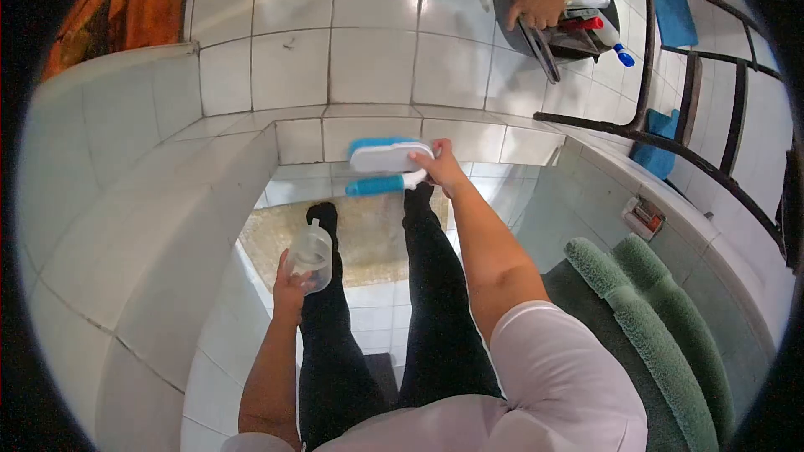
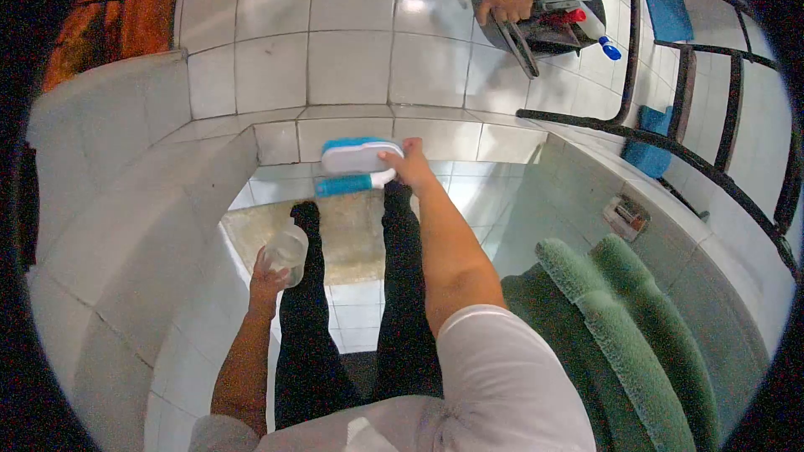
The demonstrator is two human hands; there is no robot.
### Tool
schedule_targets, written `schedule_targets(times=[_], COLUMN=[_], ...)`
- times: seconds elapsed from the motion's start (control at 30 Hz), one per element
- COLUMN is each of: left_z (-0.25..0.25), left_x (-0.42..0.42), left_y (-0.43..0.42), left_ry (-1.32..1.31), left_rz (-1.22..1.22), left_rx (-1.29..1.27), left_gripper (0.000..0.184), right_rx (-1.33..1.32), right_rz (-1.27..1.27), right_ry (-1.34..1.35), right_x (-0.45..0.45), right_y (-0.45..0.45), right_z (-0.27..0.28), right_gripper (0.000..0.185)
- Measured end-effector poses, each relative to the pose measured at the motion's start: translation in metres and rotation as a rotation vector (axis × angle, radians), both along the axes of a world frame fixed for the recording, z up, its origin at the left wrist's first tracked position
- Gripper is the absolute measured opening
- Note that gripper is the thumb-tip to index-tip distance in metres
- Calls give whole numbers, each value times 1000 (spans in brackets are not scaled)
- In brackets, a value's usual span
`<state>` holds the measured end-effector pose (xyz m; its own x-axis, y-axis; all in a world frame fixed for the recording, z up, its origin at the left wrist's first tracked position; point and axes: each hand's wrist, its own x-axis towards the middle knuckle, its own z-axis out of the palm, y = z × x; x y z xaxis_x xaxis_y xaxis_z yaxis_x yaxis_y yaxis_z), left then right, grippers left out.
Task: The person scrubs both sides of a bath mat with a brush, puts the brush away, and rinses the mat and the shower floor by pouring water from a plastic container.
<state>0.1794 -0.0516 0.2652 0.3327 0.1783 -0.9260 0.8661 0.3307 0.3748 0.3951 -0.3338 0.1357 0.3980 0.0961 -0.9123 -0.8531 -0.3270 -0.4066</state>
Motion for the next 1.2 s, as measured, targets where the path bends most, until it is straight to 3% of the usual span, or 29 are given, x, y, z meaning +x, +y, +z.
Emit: schedule_targets(times=[0.07, 0.17, 0.33, 0.4, 0.47, 0.53, 0.57, 0.6, 0.67, 0.73, 0.8, 0.87, 0.93, 0.97, 1.03, 1.17, 1.2], left_z=[1, 4, -6, -7, -10, -11, -8, -5, -3, -20, -19, -10, -20, -21, -5, 2, 5], left_x=[3, 9, 5, -1, 2, 9, 9, 9, 16, 6, 5, 18, 10, 7, 23, 37, 43], left_y=[-1, -5, -8, -12, -12, -13, -15, -16, -17, -13, -11, -16, -20, -17, -21, -23, -25], left_ry=[49, 49, -14, -41, 45, -2, -32, -24, 28, -16, -38, 80, 2, -61, -43, 7, 2], left_rz=[136, 183, 109, 101, 102, 119, 140, 142, 125, 101, 87, 36, 75, 113, 112, 129, 131], left_rx=[1, -8, -15, -29, -12, -14, -23, -24, -1, -17, -28, -6, -22, -25, -9, -45, -43], left_gripper=[59, 60, 60, 60, 61, 62, 62, 62, 62, 63, 63, 64, 64, 64, 65, 65, 65], right_rx=[-35, 3, 92, 66, -92, 96, 138, 137, -227, -121, 171, -8, -374, -399, -512, -713, -544], right_rz=[46, 8, 140, -136, -41, 213, 84, 86, 55, 60, 60, 91, 193, 235, 301, -14, -223], right_ry=[-126, -95, -41, -2, -58, -271, -79, -72, -181, -277, -112, -87, -380, -414, -431, -614, -629], right_x=[2, 5, 15, 9, 8, 5, 12, 6, 0, 6, 19, 15, 19, 26, 53, 101, 118], right_y=[-2, -1, -6, -9, -18, -20, -11, -16, -26, -30, -23, -37, -54, -62, -60, -132, -160], right_z=[-2, 0, 12, 14, 8, 0, 27, 20, 8, 8, 29, 17, 4, 9, 70, 110, 110], right_gripper=[58, 58, 58, 58, 59, 58, 57, 57, 58, 58, 58, 59, 59, 59, 61, 60, 59])
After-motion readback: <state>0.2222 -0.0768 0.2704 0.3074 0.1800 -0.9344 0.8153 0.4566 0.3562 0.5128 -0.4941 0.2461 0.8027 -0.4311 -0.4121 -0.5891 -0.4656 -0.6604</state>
